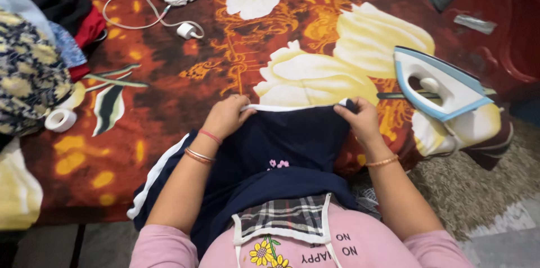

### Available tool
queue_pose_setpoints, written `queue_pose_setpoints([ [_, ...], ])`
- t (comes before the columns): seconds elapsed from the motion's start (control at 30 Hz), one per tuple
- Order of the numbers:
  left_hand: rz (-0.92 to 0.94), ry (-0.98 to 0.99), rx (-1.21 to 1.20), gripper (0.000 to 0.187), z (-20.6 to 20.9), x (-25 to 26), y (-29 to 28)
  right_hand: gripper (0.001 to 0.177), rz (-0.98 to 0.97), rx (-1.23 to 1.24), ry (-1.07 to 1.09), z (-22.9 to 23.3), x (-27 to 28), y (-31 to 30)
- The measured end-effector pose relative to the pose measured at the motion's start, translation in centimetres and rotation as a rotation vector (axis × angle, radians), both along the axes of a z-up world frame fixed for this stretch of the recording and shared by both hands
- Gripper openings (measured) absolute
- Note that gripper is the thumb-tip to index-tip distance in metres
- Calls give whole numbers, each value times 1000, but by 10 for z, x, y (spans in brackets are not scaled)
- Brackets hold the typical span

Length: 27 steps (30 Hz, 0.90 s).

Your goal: The person irons a dark blue t-shirt on a bed. They smooth the fabric, fold the sleeves, and use a steam iron to press the shirt flat. The person handles the shirt and the iron directly.

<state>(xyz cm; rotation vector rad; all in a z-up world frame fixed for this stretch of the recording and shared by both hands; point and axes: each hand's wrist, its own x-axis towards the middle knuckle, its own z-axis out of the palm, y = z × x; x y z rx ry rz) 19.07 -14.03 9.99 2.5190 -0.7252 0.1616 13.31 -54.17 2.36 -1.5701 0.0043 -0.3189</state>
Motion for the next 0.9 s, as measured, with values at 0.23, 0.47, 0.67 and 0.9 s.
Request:
queue_pose_setpoints([
  [0.23, 224, 54, 46, 26, -32, 15, 50, 26, 273, 32, 399, 9, 47, 51],
  [0.47, 247, 96, -33, 24, -60, -1, 68, 51, 313, -98, 908, 21, 56, 73],
  [0.67, 197, 32, -87, 21, -40, -12, 69, 35, 267, 39, 805, 2, 86, 70],
  [0.9, 214, 238, -292, 29, -41, -10, 71, 31, 418, 337, 695, -4, 88, 42],
])
